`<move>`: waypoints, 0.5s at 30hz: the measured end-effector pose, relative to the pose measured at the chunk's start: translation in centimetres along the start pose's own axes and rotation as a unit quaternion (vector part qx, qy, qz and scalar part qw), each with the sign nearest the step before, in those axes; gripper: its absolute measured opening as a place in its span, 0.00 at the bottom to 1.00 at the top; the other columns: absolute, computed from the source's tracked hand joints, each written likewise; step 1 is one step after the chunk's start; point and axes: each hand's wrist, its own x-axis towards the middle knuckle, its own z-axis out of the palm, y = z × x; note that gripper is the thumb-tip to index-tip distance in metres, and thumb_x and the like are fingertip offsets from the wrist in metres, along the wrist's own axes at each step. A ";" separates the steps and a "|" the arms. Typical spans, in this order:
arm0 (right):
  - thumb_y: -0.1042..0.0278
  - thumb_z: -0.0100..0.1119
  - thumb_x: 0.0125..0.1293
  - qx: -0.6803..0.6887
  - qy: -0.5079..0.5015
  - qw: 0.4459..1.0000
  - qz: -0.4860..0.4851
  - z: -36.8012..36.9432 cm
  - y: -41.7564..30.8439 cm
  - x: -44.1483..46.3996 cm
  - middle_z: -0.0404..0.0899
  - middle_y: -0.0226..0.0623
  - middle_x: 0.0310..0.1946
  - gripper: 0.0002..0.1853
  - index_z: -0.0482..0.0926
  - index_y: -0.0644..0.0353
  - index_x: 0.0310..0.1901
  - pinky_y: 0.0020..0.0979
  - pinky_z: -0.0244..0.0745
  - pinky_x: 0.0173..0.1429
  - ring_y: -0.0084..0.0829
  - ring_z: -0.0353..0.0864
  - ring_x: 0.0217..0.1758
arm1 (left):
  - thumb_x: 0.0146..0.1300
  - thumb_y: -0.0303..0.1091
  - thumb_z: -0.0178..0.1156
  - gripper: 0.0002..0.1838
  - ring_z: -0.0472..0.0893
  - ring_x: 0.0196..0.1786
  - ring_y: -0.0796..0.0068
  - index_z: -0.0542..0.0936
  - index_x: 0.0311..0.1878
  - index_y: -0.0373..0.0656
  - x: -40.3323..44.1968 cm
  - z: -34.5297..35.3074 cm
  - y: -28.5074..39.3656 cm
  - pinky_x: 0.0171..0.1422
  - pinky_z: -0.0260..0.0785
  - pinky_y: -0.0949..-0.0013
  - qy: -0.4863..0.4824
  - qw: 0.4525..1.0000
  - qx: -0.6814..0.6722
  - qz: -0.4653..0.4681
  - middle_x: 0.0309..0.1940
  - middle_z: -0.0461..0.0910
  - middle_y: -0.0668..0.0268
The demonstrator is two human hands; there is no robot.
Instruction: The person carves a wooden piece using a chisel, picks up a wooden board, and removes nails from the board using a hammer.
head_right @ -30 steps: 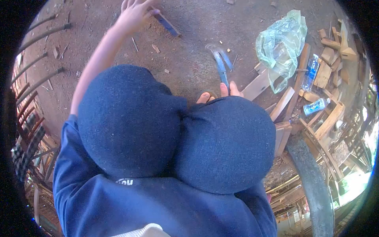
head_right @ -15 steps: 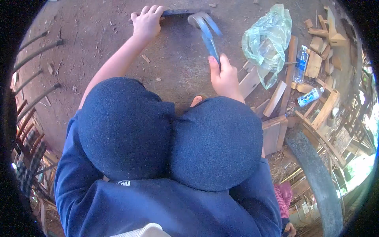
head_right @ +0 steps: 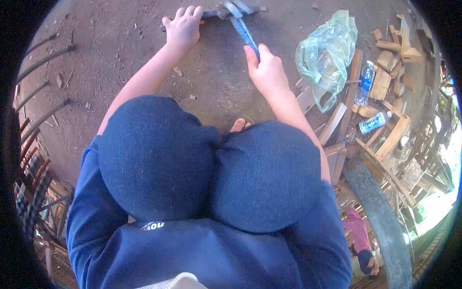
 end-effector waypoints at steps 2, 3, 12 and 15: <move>0.52 0.53 0.71 0.020 -0.003 1.000 0.006 -1.7 -1.9 0.3 0.73 0.44 0.17 0.20 0.73 0.63 0.34 0.40 0.70 0.27 0.44 0.75 0.21 | 0.67 0.37 0.54 0.09 0.73 0.57 0.69 0.71 0.49 0.53 -0.1 -0.1 0.2 0.53 0.60 0.42 0.003 1.000 0.009 -0.004 0.49 0.75 0.72; 0.51 0.53 0.71 0.038 -0.004 0.999 0.013 -2.7 -2.8 0.5 0.77 0.51 0.19 0.20 0.72 0.63 0.33 0.44 0.72 0.28 0.56 0.79 0.25 | 0.67 0.37 0.54 0.09 0.73 0.57 0.69 0.71 0.49 0.52 -0.1 0.0 0.3 0.52 0.61 0.42 0.007 1.000 0.015 -0.006 0.48 0.76 0.72; 0.48 0.51 0.71 -0.078 -0.029 0.996 0.029 -1.9 -0.6 1.7 0.78 0.57 0.22 0.22 0.72 0.64 0.34 0.50 0.72 0.30 0.61 0.79 0.29 | 0.67 0.38 0.55 0.10 0.74 0.56 0.69 0.71 0.50 0.52 0.1 0.7 -0.3 0.52 0.62 0.44 0.025 1.000 -0.006 -0.010 0.48 0.76 0.72; 0.48 0.50 0.72 -0.036 -0.003 0.999 0.018 -4.3 -2.3 2.3 0.77 0.56 0.21 0.23 0.72 0.64 0.33 0.50 0.71 0.29 0.60 0.79 0.28 | 0.67 0.38 0.55 0.10 0.74 0.56 0.69 0.71 0.50 0.52 -0.1 0.6 -0.2 0.51 0.62 0.44 0.035 0.999 -0.001 -0.008 0.48 0.76 0.72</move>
